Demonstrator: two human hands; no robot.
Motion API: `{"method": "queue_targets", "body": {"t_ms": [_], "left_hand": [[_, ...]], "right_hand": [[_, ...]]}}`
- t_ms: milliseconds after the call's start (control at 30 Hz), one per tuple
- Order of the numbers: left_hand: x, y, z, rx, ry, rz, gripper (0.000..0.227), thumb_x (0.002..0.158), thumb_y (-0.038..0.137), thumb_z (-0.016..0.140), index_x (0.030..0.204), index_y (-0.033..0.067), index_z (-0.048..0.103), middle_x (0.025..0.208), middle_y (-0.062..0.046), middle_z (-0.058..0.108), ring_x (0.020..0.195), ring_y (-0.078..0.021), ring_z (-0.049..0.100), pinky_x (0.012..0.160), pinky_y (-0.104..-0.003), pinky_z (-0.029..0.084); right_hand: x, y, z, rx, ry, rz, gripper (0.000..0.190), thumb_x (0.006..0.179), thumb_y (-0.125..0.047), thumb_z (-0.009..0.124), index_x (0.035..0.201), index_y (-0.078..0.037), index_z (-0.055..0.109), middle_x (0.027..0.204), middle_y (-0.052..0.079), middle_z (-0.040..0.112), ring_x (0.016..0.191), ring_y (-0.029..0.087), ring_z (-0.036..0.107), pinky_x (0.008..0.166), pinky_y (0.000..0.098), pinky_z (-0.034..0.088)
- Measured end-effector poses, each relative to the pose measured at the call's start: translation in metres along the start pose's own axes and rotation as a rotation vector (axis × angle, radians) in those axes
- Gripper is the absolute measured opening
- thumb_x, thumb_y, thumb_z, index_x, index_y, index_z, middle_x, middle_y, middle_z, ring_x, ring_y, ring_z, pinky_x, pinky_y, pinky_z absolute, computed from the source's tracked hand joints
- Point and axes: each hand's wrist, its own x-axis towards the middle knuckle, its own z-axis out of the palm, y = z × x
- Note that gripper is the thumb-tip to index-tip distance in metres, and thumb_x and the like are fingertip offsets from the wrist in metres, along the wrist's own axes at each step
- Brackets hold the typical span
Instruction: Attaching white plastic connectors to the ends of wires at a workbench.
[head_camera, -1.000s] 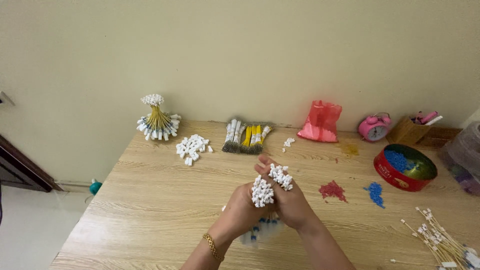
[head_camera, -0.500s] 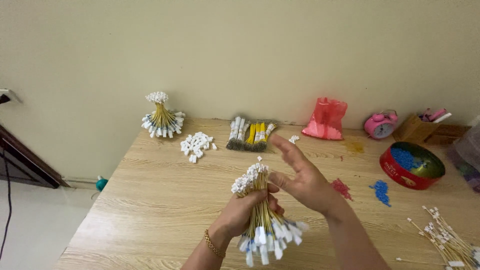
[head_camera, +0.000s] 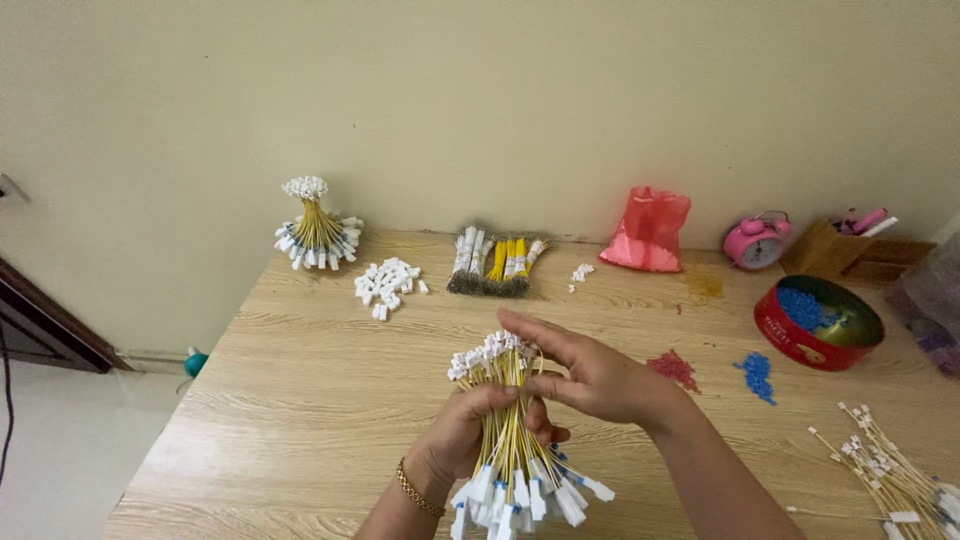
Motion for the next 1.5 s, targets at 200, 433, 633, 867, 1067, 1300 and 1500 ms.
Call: {"method": "queue_targets", "body": {"t_ms": [200, 433, 633, 867, 1067, 1300, 1500], "left_hand": [[0.004, 0.002, 0.007, 0.089, 0.253, -0.110, 0.030, 0.101, 0.022, 0.051, 0.118, -0.0005, 0.061, 0.100, -0.016, 0.072, 0.094, -0.0324, 0.075, 0.096, -0.051, 0.059], [0.012, 0.002, 0.007, 0.225, 0.303, -0.014, 0.027, 0.108, 0.019, 0.058, 0.123, -0.0027, 0.058, 0.104, -0.018, 0.070, 0.092, -0.0289, 0.075, 0.081, -0.042, 0.066], [0.021, 0.013, 0.028, 0.308, 0.527, 0.128, 0.032, 0.098, 0.017, 0.056, 0.126, 0.0029, 0.060, 0.110, -0.015, 0.071, 0.098, -0.0289, 0.075, 0.072, -0.042, 0.068], [0.021, 0.016, 0.025, 0.497, 0.513, 0.274, 0.039, 0.099, 0.015, 0.060, 0.136, 0.0018, 0.061, 0.124, -0.008, 0.070, 0.116, -0.0198, 0.065, 0.093, -0.034, 0.058], [0.022, 0.008, 0.010, 0.844, 0.603, 0.192, 0.032, 0.095, 0.014, 0.064, 0.124, 0.0017, 0.066, 0.114, -0.006, 0.071, 0.104, -0.0136, 0.064, 0.088, -0.030, 0.055], [0.016, 0.006, 0.010, 0.868, 0.672, 0.122, 0.023, 0.091, 0.011, 0.062, 0.112, 0.0039, 0.069, 0.102, -0.003, 0.071, 0.091, -0.0113, 0.064, 0.079, -0.030, 0.056], [0.016, 0.005, 0.010, 0.778, 0.690, 0.094, 0.017, 0.091, 0.004, 0.060, 0.106, 0.0020, 0.067, 0.097, -0.007, 0.071, 0.087, -0.0177, 0.066, 0.079, -0.038, 0.057]], "right_hand": [[0.001, -0.011, 0.004, -0.344, 0.187, -0.199, 0.056, 0.094, -0.013, 0.066, 0.148, -0.019, 0.053, 0.132, 0.008, 0.072, 0.112, 0.020, 0.073, 0.093, 0.0353, 0.057], [0.012, 0.002, 0.020, -0.370, 0.388, -0.058, 0.046, 0.094, -0.018, 0.064, 0.139, -0.024, 0.061, 0.132, 0.004, 0.073, 0.107, 0.017, 0.076, 0.089, 0.0306, 0.062], [0.011, -0.006, 0.024, 0.121, 0.451, -0.106, 0.070, 0.091, -0.019, 0.064, 0.155, -0.014, 0.036, 0.154, 0.003, 0.050, 0.129, 0.021, 0.058, 0.093, 0.0364, 0.055], [-0.001, 0.031, 0.040, -0.226, 0.639, -0.165, 0.029, 0.095, -0.024, 0.071, 0.114, -0.004, 0.067, 0.125, 0.011, 0.070, 0.116, 0.021, 0.067, 0.095, 0.0338, 0.056], [0.005, 0.027, 0.042, 0.053, 0.670, -0.062, 0.018, 0.094, -0.020, 0.070, 0.104, -0.004, 0.074, 0.096, 0.005, 0.074, 0.086, 0.011, 0.068, 0.075, 0.0280, 0.057], [0.003, -0.021, 0.034, -0.296, 0.581, 0.154, 0.021, 0.085, -0.027, 0.073, 0.102, -0.016, 0.078, 0.078, 0.004, 0.075, 0.067, 0.017, 0.072, 0.065, 0.0325, 0.057], [0.009, -0.030, 0.031, -0.844, 0.451, 0.119, 0.013, 0.090, -0.030, 0.073, 0.092, -0.019, 0.079, 0.084, 0.006, 0.075, 0.081, 0.029, 0.069, 0.070, 0.0448, 0.053]]}}
